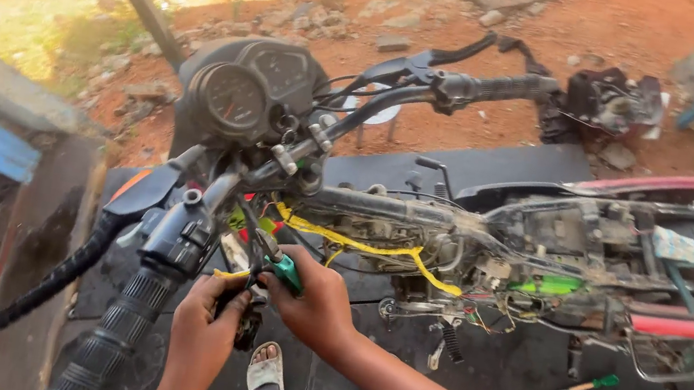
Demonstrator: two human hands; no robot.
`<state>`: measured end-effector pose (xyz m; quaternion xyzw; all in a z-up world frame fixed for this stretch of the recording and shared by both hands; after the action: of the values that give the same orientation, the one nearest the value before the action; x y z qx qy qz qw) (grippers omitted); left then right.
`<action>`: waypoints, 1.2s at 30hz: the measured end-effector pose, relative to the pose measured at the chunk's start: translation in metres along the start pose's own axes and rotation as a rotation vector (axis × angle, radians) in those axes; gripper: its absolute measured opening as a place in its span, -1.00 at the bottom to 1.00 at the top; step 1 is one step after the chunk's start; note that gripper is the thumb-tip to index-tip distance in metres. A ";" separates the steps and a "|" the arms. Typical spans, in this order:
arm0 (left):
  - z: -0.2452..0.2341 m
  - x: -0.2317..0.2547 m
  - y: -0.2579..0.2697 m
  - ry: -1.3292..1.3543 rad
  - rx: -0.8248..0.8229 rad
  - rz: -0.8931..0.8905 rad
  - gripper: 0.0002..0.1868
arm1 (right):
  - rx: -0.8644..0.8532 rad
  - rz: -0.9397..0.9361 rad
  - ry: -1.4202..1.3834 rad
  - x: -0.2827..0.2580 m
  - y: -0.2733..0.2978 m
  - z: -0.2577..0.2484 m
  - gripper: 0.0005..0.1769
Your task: Inspecting and disassembling electrical wiring and switch assemblies on a motorcycle.
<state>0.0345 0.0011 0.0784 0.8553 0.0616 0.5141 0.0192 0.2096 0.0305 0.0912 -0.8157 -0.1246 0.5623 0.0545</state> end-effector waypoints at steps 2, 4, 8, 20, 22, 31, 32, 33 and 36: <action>0.004 -0.010 -0.014 0.041 -0.042 -0.006 -0.75 | 0.016 0.037 0.002 0.011 -0.003 0.002 -0.60; 0.000 -0.010 -0.029 -0.023 -0.035 0.029 -0.72 | 0.001 0.175 -0.350 0.033 -0.004 0.019 -0.62; -0.023 0.035 -0.028 -0.138 -0.148 -0.156 -0.72 | -0.031 0.382 -0.746 0.020 0.005 0.047 -0.67; -0.013 -0.031 -0.051 -0.036 -0.206 -0.178 -0.73 | 0.076 0.590 -0.869 0.049 0.005 0.070 -0.65; -0.014 -0.050 -0.056 -0.001 -0.250 -0.331 -0.71 | 0.071 0.519 -0.728 0.051 -0.003 0.068 -0.55; -0.004 0.026 -0.047 -0.359 -0.203 -0.451 -0.61 | 0.073 0.144 -0.067 0.024 -0.006 0.019 -0.61; -0.002 0.027 -0.048 -0.359 -0.200 -0.450 -0.61 | 0.073 0.141 -0.068 0.034 -0.004 0.020 -0.61; 0.000 0.029 -0.047 -0.305 -0.202 -0.455 -0.62 | 0.037 0.230 -0.288 0.047 -0.001 0.022 -0.61; 0.005 0.014 -0.048 -0.136 -0.214 -0.421 -0.66 | -0.020 0.408 -0.726 0.068 0.005 0.024 -0.60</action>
<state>0.0416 0.0505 0.0834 0.8494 0.1823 0.4436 0.2203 0.2103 0.0424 0.0201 -0.5728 0.0231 0.8115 -0.1133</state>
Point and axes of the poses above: each hand's wrist, its own y-axis away from the middle knuckle, its own z-axis out of the palm, x = y × z, the point moved 3 cm from there along -y, towards the middle knuckle, and after that the axes turned 6 degrees about -x, right-handed, at the moved point
